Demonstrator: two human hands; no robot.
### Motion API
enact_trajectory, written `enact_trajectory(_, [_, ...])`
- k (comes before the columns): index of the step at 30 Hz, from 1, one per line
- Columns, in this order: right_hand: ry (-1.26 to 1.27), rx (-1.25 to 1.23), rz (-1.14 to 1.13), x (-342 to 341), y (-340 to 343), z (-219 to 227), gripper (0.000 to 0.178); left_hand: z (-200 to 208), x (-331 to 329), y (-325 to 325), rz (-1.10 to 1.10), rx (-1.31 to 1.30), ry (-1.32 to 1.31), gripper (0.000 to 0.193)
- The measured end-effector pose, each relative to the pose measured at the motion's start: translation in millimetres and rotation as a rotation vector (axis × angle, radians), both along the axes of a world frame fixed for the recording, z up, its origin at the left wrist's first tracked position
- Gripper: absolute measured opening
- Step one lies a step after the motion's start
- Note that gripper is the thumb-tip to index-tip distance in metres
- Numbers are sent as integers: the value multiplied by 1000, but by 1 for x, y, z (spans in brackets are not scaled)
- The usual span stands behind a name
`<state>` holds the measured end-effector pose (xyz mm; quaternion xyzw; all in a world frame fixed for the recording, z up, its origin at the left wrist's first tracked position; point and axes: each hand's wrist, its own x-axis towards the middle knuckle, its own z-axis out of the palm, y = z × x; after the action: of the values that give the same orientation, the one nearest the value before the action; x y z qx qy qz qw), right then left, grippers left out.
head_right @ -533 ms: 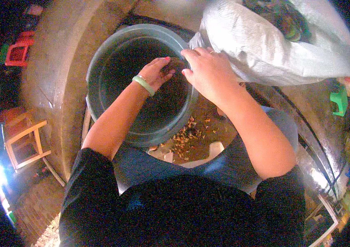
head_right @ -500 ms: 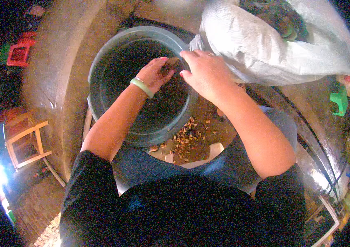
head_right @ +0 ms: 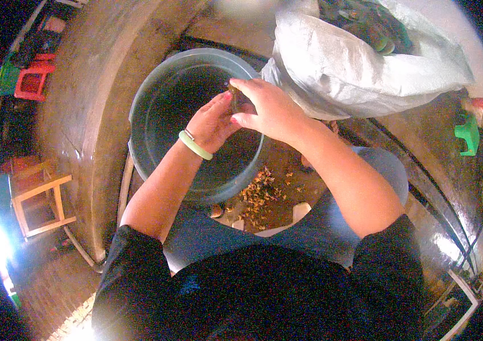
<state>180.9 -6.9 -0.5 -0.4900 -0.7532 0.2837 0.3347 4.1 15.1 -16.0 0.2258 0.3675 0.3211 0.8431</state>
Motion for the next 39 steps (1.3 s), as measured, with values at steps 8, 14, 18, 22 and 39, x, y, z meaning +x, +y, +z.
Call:
enact_trajectory(8, [40, -151, 66, 11, 3, 13, 60, 4, -3, 10, -165, 91, -45, 39])
enact_trajectory(14, [-2, 35, 67, 12, 3, 13, 51, 13, 3, 5, -107, 182, -64, 32])
enact_trajectory(18, [-261, 283, 41, 2, -1, 6, 45, 14, 13, -4, -27, 204, 117, 26])
enact_trajectory(22, [-368, 306, 54, -5, -11, 8, 44, 8, 14, -9, -28, 142, 147, 20])
enact_trajectory(39, [126, 2, -235, 0, 0, 15, 27, 22, 10, -3, -24, 111, 56, 27])
